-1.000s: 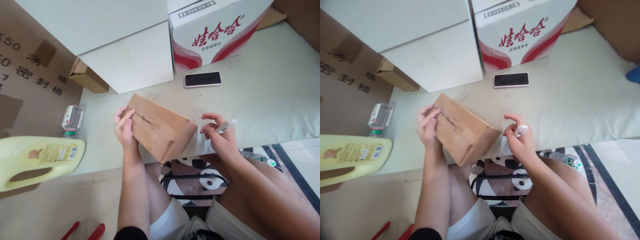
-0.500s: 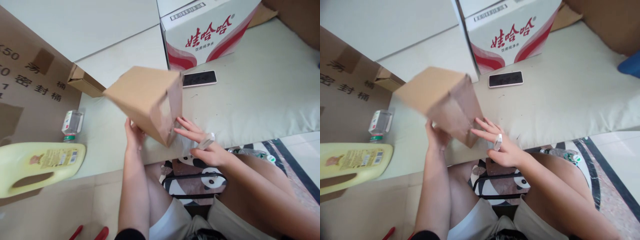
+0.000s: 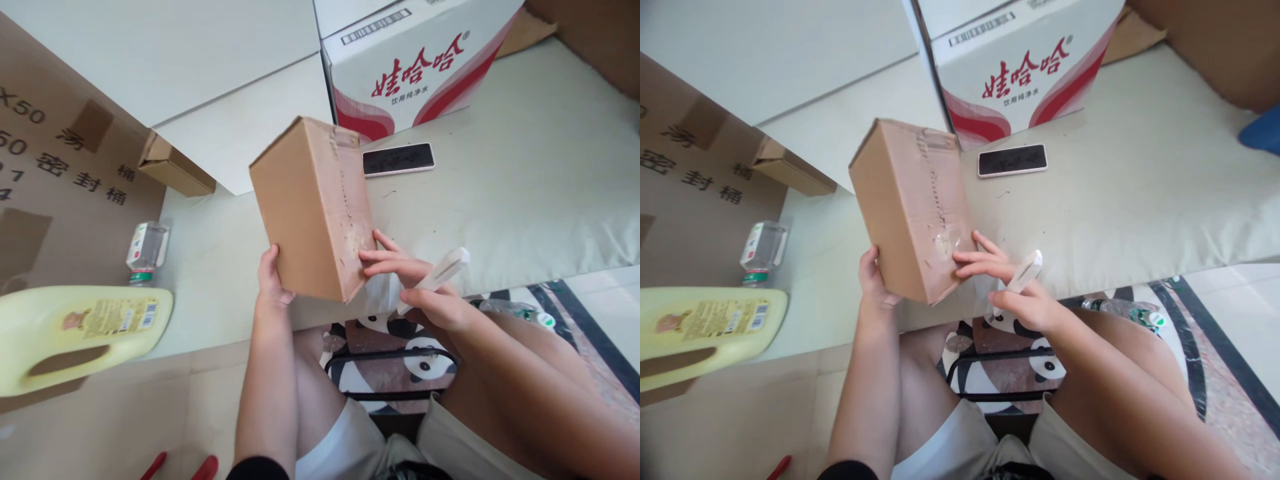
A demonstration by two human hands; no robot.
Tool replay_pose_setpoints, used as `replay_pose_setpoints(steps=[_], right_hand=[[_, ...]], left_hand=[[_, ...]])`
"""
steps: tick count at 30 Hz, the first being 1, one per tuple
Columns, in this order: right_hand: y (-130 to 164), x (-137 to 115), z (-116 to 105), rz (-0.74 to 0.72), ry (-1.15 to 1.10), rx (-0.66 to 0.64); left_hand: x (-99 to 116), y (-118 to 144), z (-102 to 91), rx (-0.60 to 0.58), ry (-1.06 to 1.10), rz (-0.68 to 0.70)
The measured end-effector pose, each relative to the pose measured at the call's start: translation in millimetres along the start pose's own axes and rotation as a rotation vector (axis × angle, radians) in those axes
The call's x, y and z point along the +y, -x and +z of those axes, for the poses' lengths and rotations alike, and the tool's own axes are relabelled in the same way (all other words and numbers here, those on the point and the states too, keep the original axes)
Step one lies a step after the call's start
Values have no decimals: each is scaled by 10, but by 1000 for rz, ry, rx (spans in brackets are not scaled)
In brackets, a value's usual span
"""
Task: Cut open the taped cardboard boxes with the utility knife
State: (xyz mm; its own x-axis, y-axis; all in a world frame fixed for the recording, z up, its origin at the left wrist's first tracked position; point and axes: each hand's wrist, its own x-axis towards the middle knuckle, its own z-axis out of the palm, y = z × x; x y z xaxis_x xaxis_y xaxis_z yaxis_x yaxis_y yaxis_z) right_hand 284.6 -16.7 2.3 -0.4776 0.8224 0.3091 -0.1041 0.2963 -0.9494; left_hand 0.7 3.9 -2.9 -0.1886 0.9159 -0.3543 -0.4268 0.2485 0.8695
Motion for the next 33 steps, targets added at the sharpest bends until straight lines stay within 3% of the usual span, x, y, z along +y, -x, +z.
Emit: replay_pose_setpoints(steps=[3, 8, 11, 14, 25, 33], right_hand=[[-14, -23, 10, 6, -44, 97], [-48, -58, -8, 45, -179, 554], [-54, -63, 18, 3, -179, 663], [-42, -75, 85, -47, -90, 642], [58, -117, 182, 20, 69, 443], [20, -138, 210, 24, 105, 421]], left_hand=[[32, -25, -25, 7, -7, 73], [12, -30, -39, 22, -12, 25], [-13, -30, -28, 8, -34, 27], [-36, -30, -5, -11, -43, -6], [-49, -28, 77, 5, -22, -44], [-56, -30, 60, -7, 8, 2]])
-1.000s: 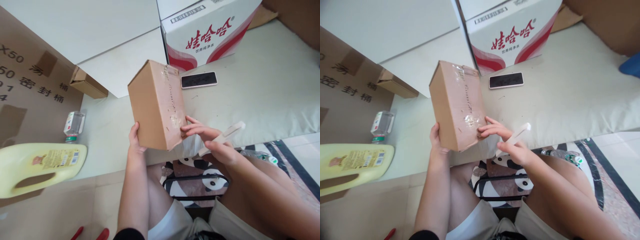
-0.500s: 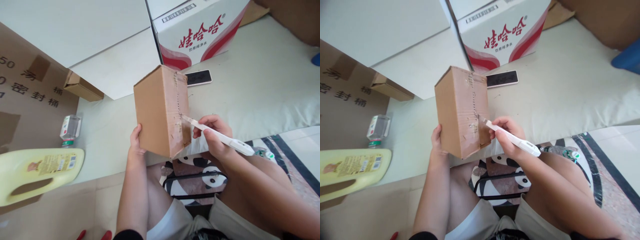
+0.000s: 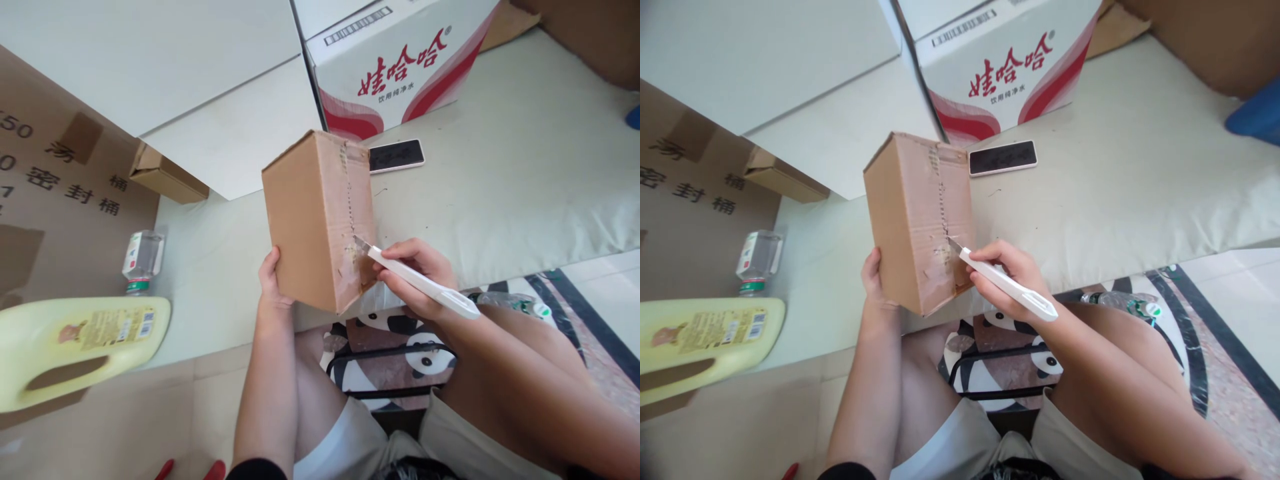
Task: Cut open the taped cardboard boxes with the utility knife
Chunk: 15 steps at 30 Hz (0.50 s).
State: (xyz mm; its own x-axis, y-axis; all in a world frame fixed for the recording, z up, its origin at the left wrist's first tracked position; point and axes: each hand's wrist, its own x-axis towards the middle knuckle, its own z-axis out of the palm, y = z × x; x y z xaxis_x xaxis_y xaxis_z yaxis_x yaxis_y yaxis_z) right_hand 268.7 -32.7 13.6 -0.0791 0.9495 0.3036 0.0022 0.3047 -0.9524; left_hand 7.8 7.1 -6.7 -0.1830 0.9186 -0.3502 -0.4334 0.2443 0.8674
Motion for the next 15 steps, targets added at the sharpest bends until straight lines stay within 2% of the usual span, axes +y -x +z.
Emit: replay_pose_setpoints(steps=[4, 8, 13, 15], right_hand=[[-9, 11, 0, -6, -38, 64], [-65, 33, -22, -156, -53, 183], [-86, 25, -53, -245, -33, 181], [-88, 20, -58, -264, -53, 222]], left_hand=[[0, -6, -5, -23, 32, 4], [-7, -27, -22, -45, 91, -47], [-6, -37, -20, -32, 119, -67], [-12, -38, -9, -15, 122, -69]])
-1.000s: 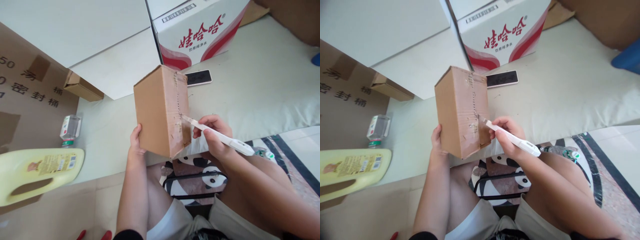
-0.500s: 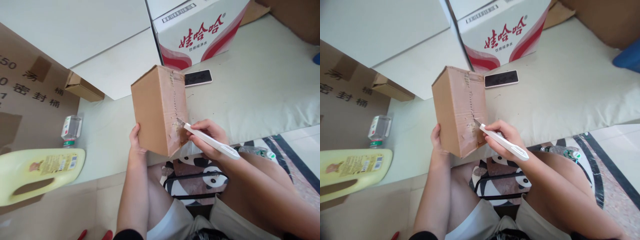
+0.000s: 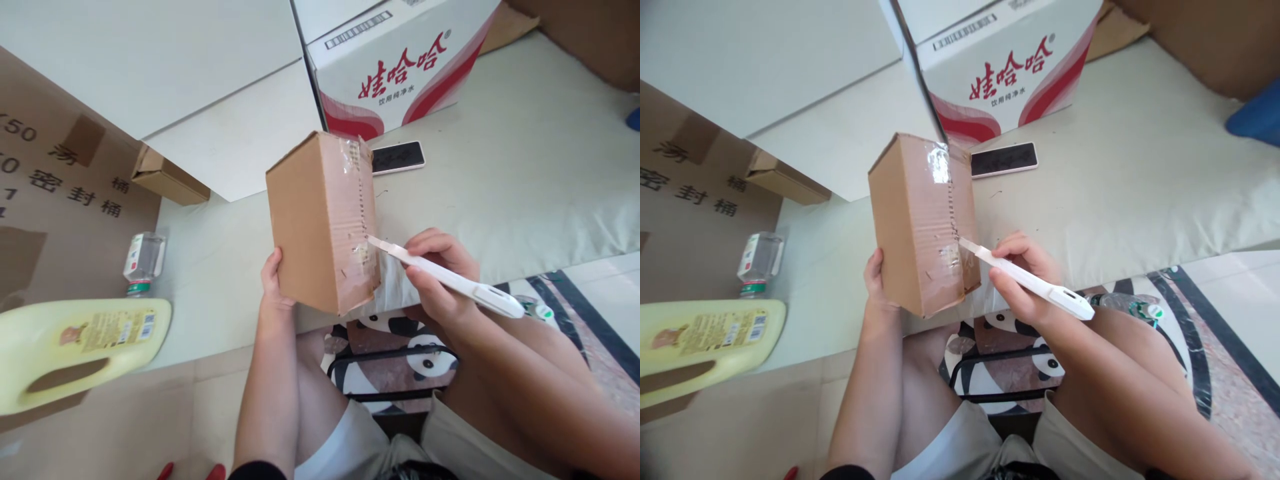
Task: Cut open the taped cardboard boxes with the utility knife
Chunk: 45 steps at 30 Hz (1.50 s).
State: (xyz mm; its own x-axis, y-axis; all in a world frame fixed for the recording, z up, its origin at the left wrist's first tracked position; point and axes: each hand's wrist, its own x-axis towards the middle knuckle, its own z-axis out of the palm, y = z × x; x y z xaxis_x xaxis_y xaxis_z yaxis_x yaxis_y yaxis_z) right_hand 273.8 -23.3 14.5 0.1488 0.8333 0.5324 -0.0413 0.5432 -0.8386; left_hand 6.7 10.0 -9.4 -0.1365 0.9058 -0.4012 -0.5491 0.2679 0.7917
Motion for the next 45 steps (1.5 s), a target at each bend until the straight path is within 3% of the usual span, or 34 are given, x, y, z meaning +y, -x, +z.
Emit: replay_pose_setpoints(steps=[4, 6, 15, 23, 30, 35, 45], right_hand=[[-51, 16, -15, -12, -164, 220], [-77, 27, -31, 22, -212, 254], [14, -13, -28, 191, -231, -18], [-4, -96, 24, 329, -161, 38], [1, -142, 65, 412, -3, 71], [3, -100, 87, 346, -6, 146], [39, -11, 88, 284, -86, 125]], left_hand=[[-25, -17, 12, 14, 16, 34], [-36, -23, 19, -1, 29, 57], [-60, -26, 62, 10, 46, 23], [-65, -7, 56, -17, 35, 9], [-51, 30, 77, 13, 28, 90], [-53, 39, 106, 18, 12, 95], [-66, 27, 78, -15, -28, 40]])
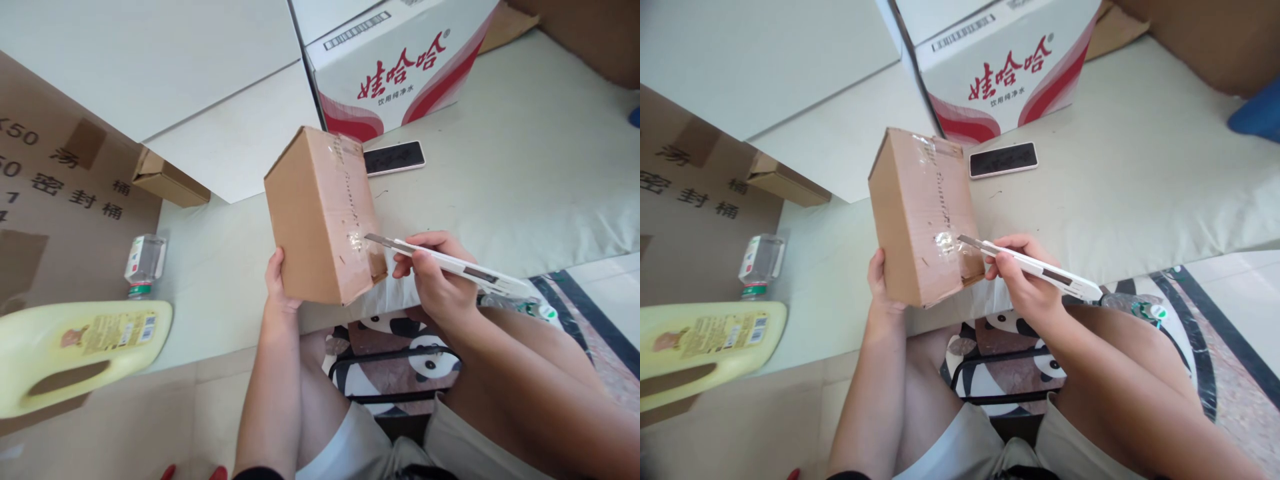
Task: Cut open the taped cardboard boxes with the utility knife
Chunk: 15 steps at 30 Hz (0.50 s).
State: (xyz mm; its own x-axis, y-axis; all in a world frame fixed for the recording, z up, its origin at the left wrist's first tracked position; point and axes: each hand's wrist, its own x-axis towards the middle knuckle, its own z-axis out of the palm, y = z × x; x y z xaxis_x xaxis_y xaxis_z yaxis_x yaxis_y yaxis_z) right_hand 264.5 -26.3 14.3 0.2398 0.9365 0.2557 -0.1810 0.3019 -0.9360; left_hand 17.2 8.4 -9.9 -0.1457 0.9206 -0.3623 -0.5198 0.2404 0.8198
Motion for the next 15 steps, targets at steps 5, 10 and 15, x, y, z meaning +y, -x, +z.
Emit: replay_pose_setpoints(steps=[5, 10, 15], right_hand=[[2, 22, -2, 18, -14, -7], [-3, -2, 3, 31, -18, -31], [-10, -13, -18, 48, 17, -56]], left_hand=[[-6, 9, -4, 6, -9, -22], [11, 18, 17, 18, 15, -19], [20, 25, 13, 23, 28, -31]])
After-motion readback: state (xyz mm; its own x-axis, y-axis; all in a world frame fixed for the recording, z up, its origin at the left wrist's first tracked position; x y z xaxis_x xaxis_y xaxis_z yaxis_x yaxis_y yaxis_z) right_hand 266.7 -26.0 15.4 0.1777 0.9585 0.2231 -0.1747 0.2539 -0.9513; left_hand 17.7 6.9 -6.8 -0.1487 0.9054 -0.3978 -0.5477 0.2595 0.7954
